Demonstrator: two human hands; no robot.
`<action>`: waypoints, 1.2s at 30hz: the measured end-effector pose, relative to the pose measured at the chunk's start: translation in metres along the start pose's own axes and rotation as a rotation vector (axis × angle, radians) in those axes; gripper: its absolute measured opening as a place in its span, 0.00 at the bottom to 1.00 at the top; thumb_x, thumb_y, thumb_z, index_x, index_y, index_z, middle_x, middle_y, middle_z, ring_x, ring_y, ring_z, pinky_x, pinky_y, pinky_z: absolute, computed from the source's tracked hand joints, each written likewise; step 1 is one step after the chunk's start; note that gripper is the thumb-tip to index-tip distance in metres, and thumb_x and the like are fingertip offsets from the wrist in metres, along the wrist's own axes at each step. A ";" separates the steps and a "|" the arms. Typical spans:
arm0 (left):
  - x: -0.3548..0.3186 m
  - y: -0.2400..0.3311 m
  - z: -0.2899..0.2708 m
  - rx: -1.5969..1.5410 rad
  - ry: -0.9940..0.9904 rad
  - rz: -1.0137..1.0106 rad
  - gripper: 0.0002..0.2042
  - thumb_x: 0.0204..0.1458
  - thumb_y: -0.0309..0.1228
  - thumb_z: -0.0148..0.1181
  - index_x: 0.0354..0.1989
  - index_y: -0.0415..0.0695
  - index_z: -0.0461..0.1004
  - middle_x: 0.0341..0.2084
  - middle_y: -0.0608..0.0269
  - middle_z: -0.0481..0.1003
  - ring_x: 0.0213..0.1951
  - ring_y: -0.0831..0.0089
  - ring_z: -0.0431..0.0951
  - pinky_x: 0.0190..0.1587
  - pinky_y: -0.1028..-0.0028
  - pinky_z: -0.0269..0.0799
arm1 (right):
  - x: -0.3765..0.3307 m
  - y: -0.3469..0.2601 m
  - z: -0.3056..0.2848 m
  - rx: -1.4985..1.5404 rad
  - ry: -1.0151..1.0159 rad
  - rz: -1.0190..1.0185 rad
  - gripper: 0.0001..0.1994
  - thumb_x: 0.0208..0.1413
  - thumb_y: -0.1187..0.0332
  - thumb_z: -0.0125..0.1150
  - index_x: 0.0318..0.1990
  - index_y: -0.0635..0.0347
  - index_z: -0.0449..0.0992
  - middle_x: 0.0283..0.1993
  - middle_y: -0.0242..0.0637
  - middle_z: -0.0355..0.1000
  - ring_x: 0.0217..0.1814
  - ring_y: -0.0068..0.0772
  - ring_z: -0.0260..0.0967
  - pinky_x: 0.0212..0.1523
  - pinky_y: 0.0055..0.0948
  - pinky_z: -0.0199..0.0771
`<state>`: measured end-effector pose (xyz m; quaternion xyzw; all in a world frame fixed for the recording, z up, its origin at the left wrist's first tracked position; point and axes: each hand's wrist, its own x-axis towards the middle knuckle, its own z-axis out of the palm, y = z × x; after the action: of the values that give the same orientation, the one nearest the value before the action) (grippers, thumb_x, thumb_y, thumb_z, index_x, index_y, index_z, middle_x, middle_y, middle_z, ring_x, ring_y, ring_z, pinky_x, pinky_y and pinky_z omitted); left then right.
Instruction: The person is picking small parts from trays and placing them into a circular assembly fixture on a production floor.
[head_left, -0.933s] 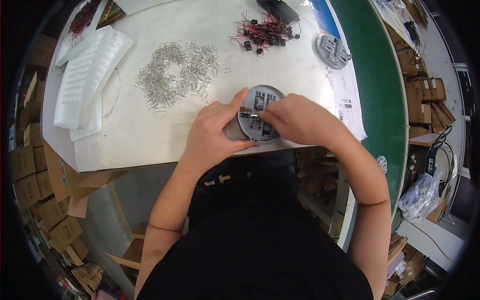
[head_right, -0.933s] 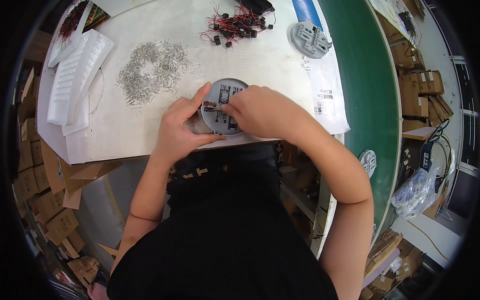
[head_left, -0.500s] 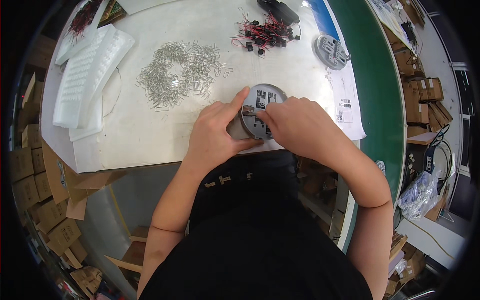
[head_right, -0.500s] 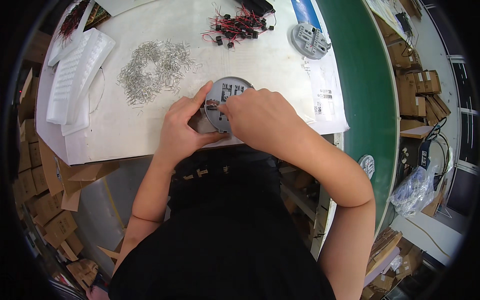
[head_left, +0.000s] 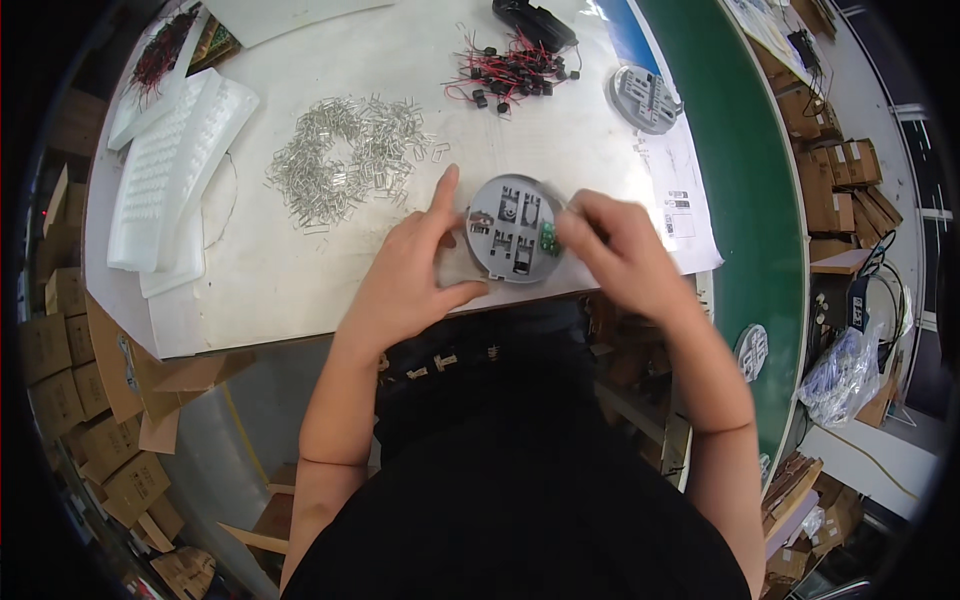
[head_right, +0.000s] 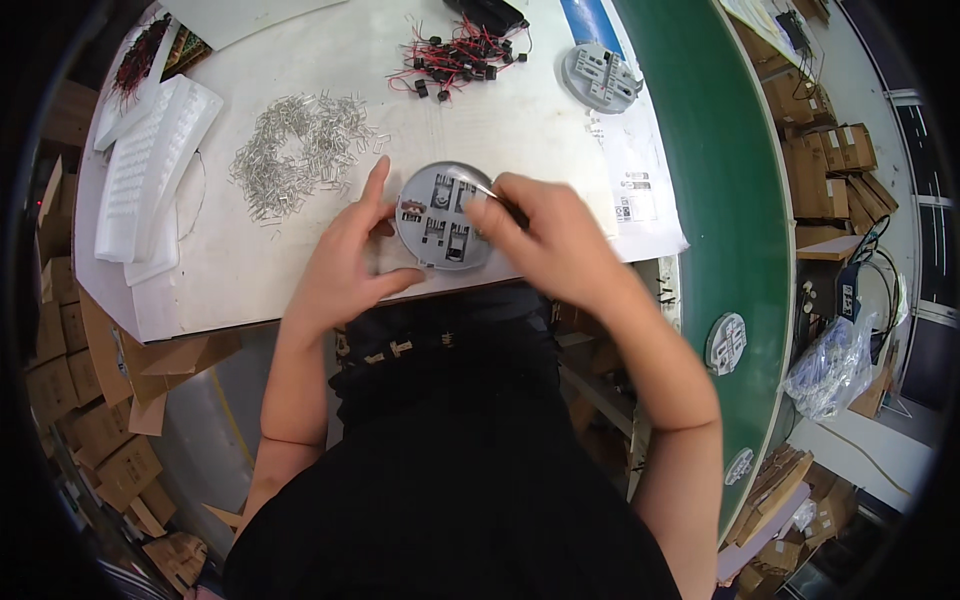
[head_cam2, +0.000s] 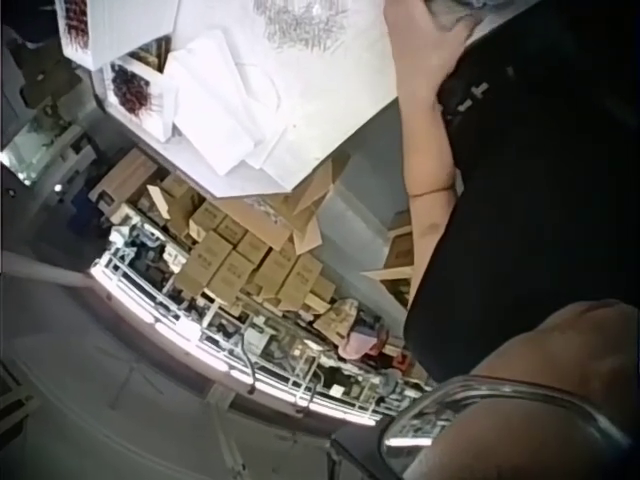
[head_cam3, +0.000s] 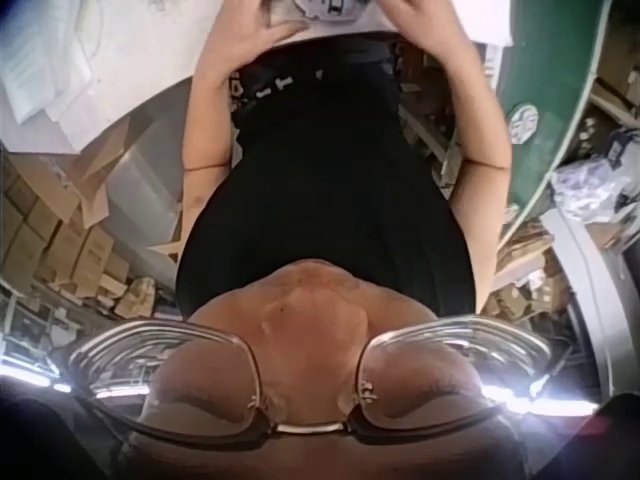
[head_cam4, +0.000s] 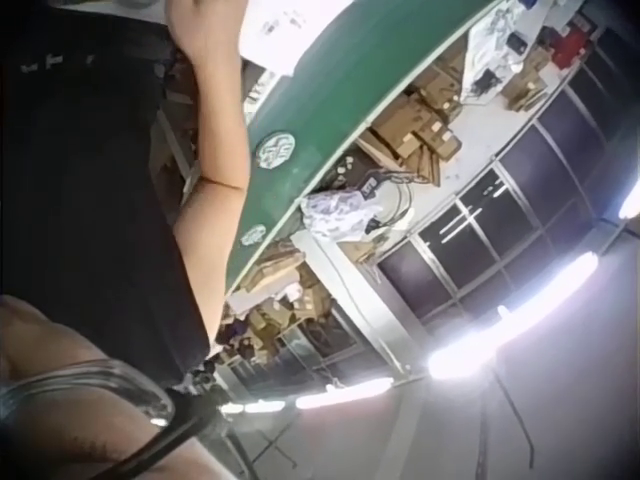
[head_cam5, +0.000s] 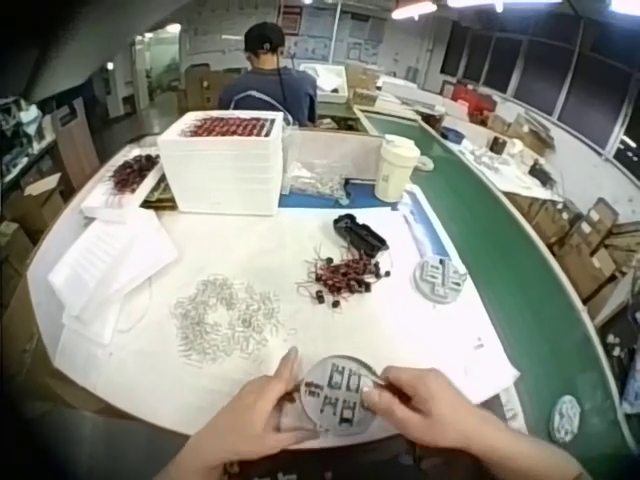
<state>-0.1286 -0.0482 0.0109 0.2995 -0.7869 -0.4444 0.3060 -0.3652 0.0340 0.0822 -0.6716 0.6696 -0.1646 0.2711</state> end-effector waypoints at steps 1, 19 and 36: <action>0.000 0.000 -0.002 -0.109 -0.001 -0.005 0.38 0.43 0.28 0.79 0.69 0.46 0.73 0.35 0.57 0.79 0.35 0.65 0.77 0.45 0.64 0.75 | -0.012 -0.002 0.008 0.092 0.117 -0.066 0.12 0.63 0.57 0.67 0.38 0.57 0.82 0.34 0.43 0.79 0.35 0.50 0.80 0.35 0.45 0.79; 0.001 -0.002 0.010 0.116 0.086 0.034 0.08 0.60 0.21 0.65 0.46 0.40 0.85 0.34 0.60 0.78 0.34 0.74 0.76 0.38 0.77 0.70 | -0.191 0.371 -0.183 -0.559 0.944 0.958 0.19 0.68 0.47 0.56 0.52 0.48 0.83 0.50 0.46 0.83 0.53 0.56 0.80 0.51 0.52 0.80; -0.003 -0.008 0.009 0.186 0.106 0.129 0.08 0.57 0.20 0.69 0.44 0.39 0.85 0.36 0.57 0.79 0.36 0.68 0.80 0.38 0.73 0.74 | -0.342 0.129 -0.029 -0.198 0.599 1.042 0.53 0.32 0.57 0.88 0.71 0.60 0.69 0.69 0.50 0.68 0.70 0.50 0.69 0.67 0.43 0.73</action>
<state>-0.1322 -0.0448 -0.0011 0.2984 -0.8249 -0.3325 0.3463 -0.5035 0.3740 0.0784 -0.2020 0.9695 -0.1290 0.0520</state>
